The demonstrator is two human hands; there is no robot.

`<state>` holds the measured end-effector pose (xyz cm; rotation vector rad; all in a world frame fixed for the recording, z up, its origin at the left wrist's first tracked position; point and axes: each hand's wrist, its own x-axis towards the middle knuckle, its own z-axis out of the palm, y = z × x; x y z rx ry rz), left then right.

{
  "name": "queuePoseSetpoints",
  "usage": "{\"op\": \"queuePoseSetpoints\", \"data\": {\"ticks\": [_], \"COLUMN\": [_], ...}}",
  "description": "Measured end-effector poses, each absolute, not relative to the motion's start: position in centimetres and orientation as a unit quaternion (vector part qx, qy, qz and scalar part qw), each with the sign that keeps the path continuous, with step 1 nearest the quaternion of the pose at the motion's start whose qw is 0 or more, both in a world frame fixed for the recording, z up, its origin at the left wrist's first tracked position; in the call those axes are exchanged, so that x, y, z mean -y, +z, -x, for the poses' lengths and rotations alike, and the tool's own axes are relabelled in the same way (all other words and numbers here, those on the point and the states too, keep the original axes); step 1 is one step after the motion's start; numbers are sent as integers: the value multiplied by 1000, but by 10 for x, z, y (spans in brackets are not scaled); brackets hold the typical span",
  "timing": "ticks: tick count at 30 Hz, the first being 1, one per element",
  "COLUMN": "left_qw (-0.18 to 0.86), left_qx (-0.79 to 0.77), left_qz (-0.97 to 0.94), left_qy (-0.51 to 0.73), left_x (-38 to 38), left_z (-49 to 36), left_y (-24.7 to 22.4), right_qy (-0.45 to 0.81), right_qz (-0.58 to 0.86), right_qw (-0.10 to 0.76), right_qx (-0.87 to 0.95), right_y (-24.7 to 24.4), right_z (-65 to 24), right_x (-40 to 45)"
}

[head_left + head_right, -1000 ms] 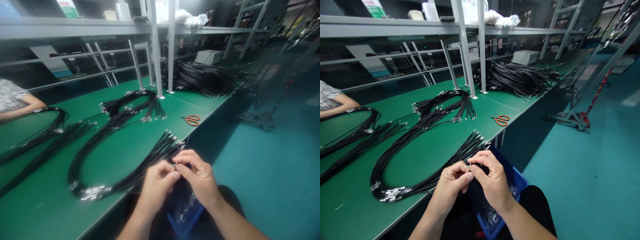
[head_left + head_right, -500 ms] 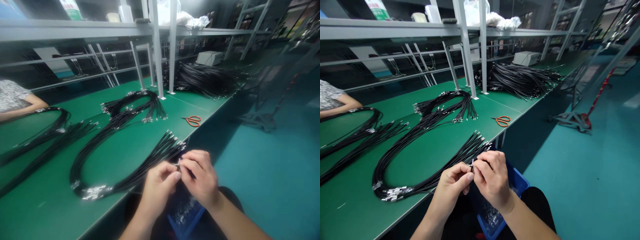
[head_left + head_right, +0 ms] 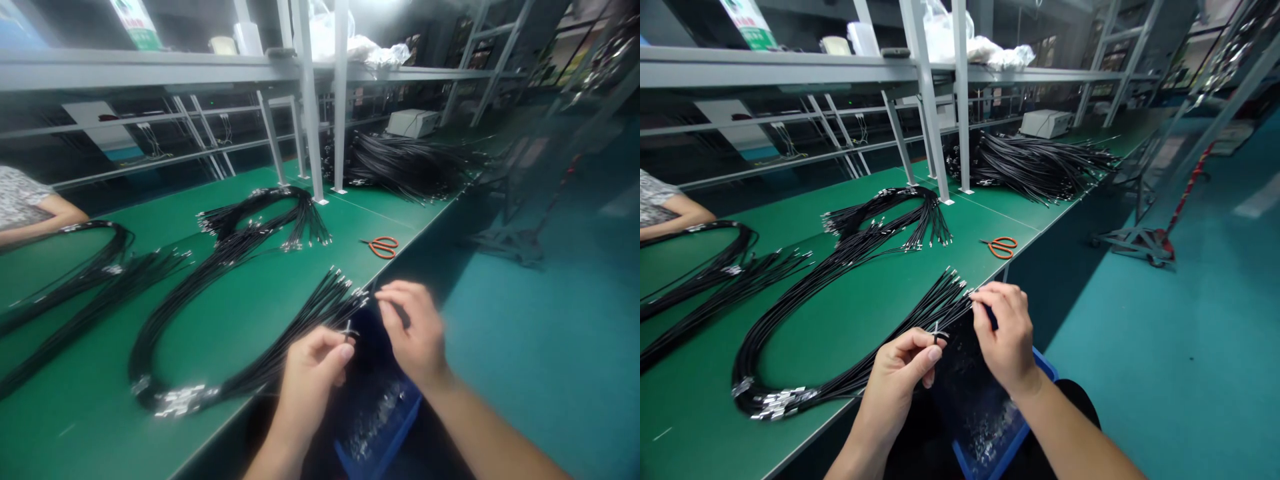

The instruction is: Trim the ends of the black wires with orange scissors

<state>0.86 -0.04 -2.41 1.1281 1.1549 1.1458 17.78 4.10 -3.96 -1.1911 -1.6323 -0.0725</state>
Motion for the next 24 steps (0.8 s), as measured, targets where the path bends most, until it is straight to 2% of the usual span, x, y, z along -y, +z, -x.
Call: {"op": "queuePoseSetpoints", "data": {"ticks": [6, 12, 14, 19, 24], "left_qw": [520, 293, 255, 262, 303], "left_qx": [-484, -487, -488, -507, -507], "left_qz": [-505, -676, -694, -683, -659], "left_qy": [489, 469, 465, 456, 465], "left_x": [1, 7, 8, 5, -1], "left_z": [-12, -21, -24, -29, -24], "left_y": [-35, -39, -38, -38, -41], "right_qy": [-57, -17, 9, 39, 79], "right_qz": [593, 658, 671, 690, 702], "right_qw": [403, 255, 204, 140, 165], "right_qx": [695, 708, 713, 709, 688], "right_y": [-58, -64, -68, -73, -68], "right_z": [-216, -223, -224, -227, -223], "right_x": [-147, -217, -228, -239, -240]}}
